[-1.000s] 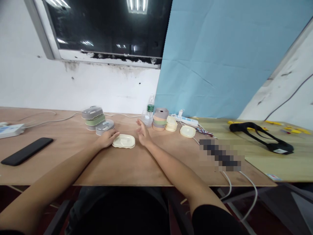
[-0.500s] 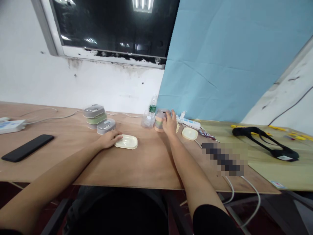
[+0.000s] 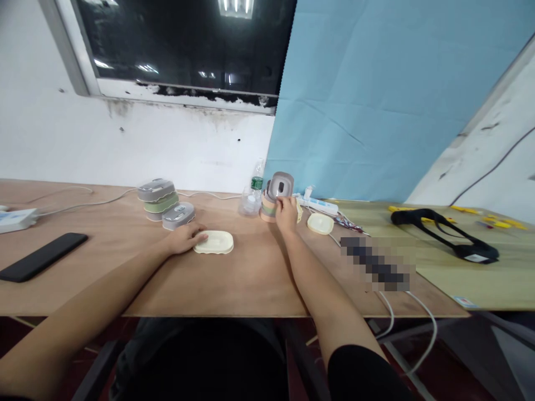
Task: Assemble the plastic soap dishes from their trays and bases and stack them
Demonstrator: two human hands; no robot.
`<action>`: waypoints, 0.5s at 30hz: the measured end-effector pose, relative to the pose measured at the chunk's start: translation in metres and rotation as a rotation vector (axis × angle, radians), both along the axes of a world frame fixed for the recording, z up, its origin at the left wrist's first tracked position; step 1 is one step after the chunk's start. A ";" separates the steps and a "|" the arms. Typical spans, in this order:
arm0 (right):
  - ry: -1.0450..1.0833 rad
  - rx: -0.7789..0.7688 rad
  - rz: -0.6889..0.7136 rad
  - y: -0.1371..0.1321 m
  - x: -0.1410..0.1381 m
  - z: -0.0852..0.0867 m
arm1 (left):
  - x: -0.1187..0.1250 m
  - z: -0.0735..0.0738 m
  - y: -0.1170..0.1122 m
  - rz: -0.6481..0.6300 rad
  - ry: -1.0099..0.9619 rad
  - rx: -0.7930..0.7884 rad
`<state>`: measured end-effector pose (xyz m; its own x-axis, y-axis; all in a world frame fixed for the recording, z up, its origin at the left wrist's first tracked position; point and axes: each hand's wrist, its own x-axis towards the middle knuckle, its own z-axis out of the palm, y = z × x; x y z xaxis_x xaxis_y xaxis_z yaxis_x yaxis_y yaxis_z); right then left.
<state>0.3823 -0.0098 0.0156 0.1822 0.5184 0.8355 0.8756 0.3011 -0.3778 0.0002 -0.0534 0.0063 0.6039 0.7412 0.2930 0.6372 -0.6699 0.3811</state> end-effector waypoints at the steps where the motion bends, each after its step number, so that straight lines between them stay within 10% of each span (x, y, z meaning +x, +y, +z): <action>1: 0.024 0.014 -0.006 -0.001 0.000 0.000 | 0.000 0.000 0.000 -0.001 0.008 -0.001; 8: 0.162 0.128 -0.004 -0.016 -0.015 0.006 | -0.001 -0.002 0.002 -0.004 0.038 0.010; 15: 0.414 0.049 0.445 -0.043 -0.094 0.000 | -0.001 -0.005 0.004 0.079 -0.076 0.016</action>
<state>0.2880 -0.0532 0.0152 0.2716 0.5821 0.7664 0.4454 0.6299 -0.6363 -0.0007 -0.0496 0.0014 0.5195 0.7805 0.3478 0.6581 -0.6251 0.4196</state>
